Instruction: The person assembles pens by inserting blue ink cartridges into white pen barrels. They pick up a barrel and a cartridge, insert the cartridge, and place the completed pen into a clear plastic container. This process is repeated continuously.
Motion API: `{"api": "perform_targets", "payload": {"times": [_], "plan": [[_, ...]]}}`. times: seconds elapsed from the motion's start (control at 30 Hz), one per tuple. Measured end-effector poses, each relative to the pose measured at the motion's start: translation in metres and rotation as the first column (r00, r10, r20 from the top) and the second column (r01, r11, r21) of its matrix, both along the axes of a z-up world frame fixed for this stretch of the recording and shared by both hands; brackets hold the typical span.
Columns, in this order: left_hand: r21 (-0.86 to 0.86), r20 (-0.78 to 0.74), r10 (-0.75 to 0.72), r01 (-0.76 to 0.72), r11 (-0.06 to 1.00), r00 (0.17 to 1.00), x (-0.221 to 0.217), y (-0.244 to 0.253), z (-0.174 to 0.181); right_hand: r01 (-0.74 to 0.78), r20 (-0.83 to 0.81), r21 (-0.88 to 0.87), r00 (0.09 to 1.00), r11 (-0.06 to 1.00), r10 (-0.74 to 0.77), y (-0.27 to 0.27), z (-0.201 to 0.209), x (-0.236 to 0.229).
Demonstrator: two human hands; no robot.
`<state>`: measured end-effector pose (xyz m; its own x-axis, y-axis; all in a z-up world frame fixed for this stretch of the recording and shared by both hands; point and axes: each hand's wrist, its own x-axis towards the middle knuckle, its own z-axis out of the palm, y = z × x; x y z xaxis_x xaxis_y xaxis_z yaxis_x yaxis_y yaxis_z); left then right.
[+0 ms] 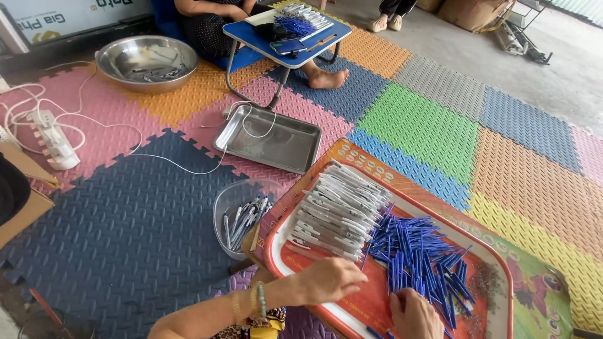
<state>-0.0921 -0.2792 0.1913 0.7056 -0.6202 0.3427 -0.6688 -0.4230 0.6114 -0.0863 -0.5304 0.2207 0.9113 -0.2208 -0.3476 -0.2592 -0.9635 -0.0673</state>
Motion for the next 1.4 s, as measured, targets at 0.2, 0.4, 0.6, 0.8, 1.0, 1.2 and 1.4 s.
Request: {"api": "perform_targets", "payload": {"times": [0.2,0.4,0.6,0.8,1.0,1.2,1.4], "plan": [[0.113,0.094,0.040,-0.050,0.992,0.995,0.014,-0.029,-0.034,-0.024,0.340,0.360,0.934,0.933,-0.107,-0.063,-0.029,-0.014],[0.144,-0.015,0.083,-0.080,0.986,0.996,0.017,-0.031,-0.035,-0.001,0.337,0.678,0.889,0.735,-0.310,-0.050,-0.002,-0.039],[0.185,0.086,0.145,-0.159,0.970,0.986,0.025,-0.043,-0.019,-0.074,0.361,0.780,0.865,0.622,-0.349,-0.048,0.001,-0.046],[0.084,0.225,0.264,-0.289,0.954,0.938,0.032,-0.003,0.003,-0.120,0.386,0.813,0.844,0.570,-0.372,-0.064,-0.010,-0.047],[0.188,0.226,0.188,-0.232,0.954,0.956,0.018,-0.005,-0.010,-0.077,0.378,0.811,0.826,0.580,-0.419,-0.069,0.012,-0.054],[0.168,0.276,0.044,-0.093,0.981,0.960,0.019,-0.035,-0.006,-0.051,0.380,0.830,0.781,0.556,-0.495,-0.103,-0.003,-0.059],[0.325,0.206,-0.182,0.108,0.940,0.962,0.000,-0.103,-0.012,-0.026,0.324,0.856,0.804,0.516,-0.498,-0.091,0.002,-0.064]]}}
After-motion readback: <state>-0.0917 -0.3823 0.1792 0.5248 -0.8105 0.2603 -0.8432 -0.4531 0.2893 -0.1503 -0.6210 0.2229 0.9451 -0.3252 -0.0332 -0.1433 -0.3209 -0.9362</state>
